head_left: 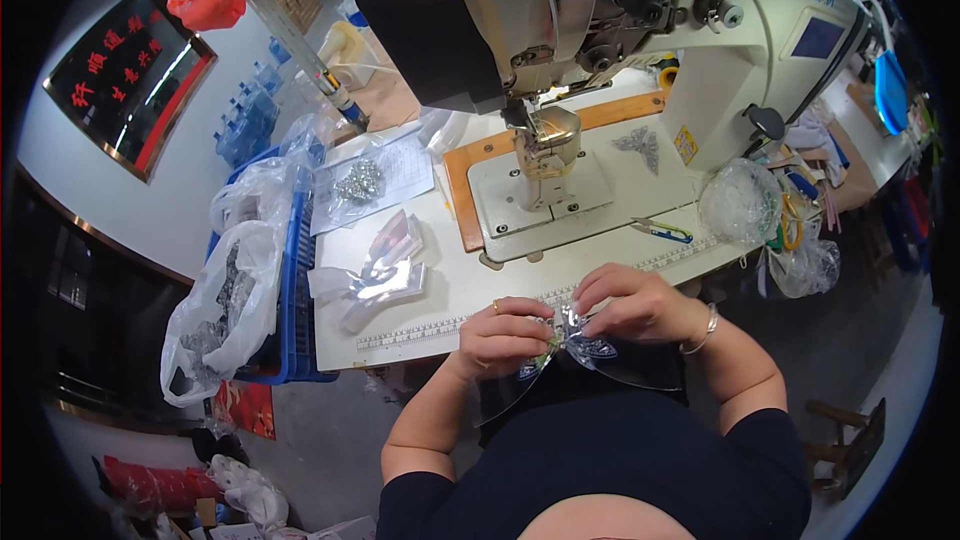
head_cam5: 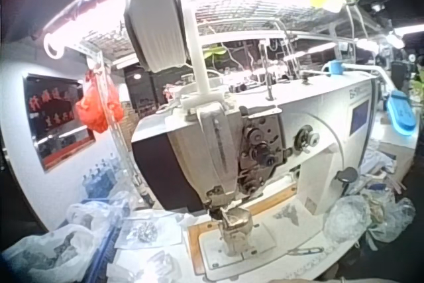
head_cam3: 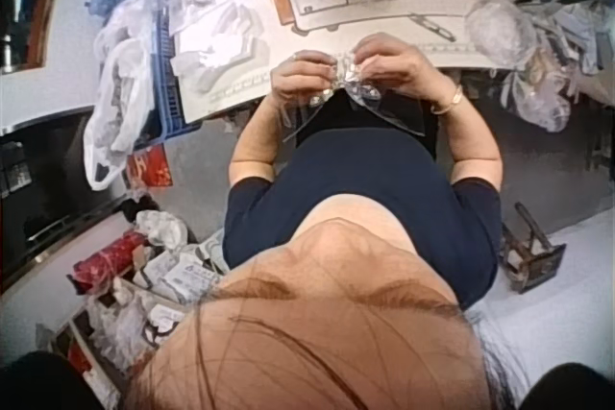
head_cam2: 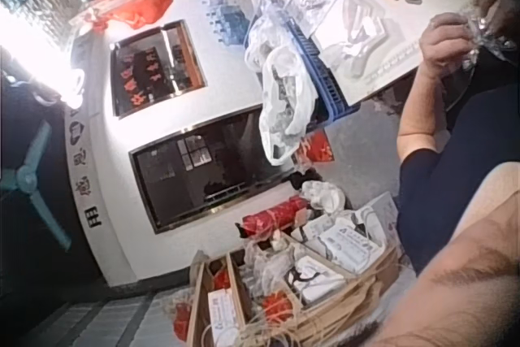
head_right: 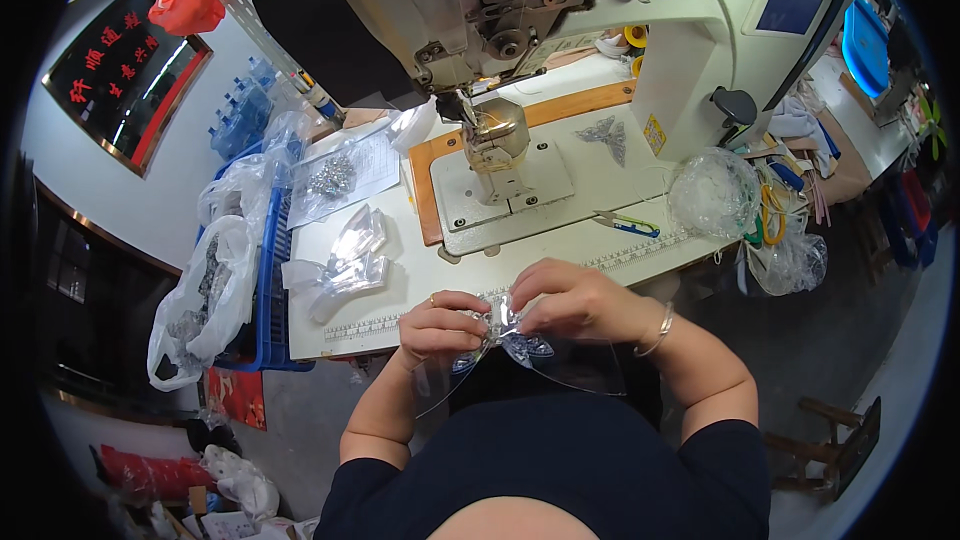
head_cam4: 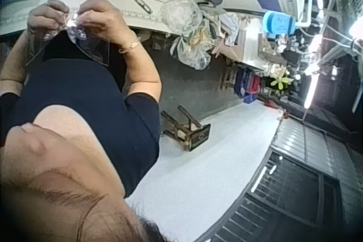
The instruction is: The person handles small, shiny, star-shaped decorations, placing them under the needle of a sewing machine to stitch them. They repeatedly pick up the items, align them, and operate the machine to secure the decorations.
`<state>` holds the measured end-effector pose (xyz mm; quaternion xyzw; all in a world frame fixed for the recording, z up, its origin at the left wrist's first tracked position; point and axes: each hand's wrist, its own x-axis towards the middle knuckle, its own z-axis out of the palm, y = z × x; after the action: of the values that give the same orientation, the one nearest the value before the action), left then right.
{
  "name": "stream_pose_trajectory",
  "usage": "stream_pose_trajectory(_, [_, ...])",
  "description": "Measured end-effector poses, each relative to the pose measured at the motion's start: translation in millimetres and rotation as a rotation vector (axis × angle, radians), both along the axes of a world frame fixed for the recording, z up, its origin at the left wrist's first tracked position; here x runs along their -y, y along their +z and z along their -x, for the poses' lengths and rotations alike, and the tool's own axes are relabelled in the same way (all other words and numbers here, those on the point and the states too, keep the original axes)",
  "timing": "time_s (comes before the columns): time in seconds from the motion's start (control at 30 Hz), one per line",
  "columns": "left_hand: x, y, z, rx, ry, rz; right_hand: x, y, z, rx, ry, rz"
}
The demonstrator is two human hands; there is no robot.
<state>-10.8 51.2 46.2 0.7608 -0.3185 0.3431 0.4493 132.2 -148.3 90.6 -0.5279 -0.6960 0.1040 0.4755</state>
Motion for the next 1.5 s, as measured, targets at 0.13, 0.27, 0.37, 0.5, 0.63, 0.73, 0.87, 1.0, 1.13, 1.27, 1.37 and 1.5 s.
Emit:
stream_pose_trajectory(0.13, [-1.1, 10.0, 5.0, 0.066, 0.037, -0.057, 13.1, 15.6, -13.0, -0.084, -0.03, 0.073])
stream_pose_trajectory(0.27, [-0.6, 10.5, 6.9, 0.161, 0.096, -0.121, 18.7, -13.4, -1.0, -0.734, -0.307, 0.21])
stream_pose_trajectory(0.37, [2.9, 14.8, 11.6, 0.209, 0.155, -0.177, 23.5, -12.7, 3.6, -0.543, -0.323, 0.473])
stream_pose_trajectory(0.5, [4.0, 18.4, 12.9, 0.249, 0.195, -0.249, 13.1, -8.0, 20.9, -0.352, -0.286, 0.492])
stream_pose_trajectory(0.63, [1.3, 15.0, 15.3, 0.26, 0.262, -0.335, 14.6, 9.1, 28.1, -0.346, -0.439, 0.667])
stream_pose_trajectory(0.73, [0.2, 8.1, 14.2, 0.23, 0.311, -0.359, 19.4, 10.8, 34.6, -0.274, -0.424, 0.384])
stream_pose_trajectory(0.87, [4.2, 2.1, 13.1, 0.263, 0.337, -0.269, 8.6, -17.9, 38.2, -0.689, -0.289, 0.172])
stream_pose_trajectory(1.0, [7.1, -7.0, 13.3, 0.268, 0.367, -0.216, 6.8, -27.8, 38.6, -1.04, -0.181, 0.284])
stream_pose_trajectory(1.13, [2.9, -1.7, 12.0, 0.256, 0.327, -0.273, 7.0, -30.9, 41.4, -1.015, -0.193, 0.249])
stream_pose_trajectory(1.27, [0.8, -0.7, 8.5, 0.122, 0.315, -0.299, 5.2, -33.6, 43.7, -0.79, -0.345, 0.23])
stream_pose_trajectory(1.37, [-0.2, -8.3, 5.6, 0.082, 0.35, -0.353, 3.2, -22.1, 45.0, -0.487, -0.468, 0.267])
stream_pose_trajectory(1.5, [0.8, -16.4, 3.2, 0.096, 0.375, -0.337, 1.3, -27.9, 42.0, -0.557, -0.499, 0.319])
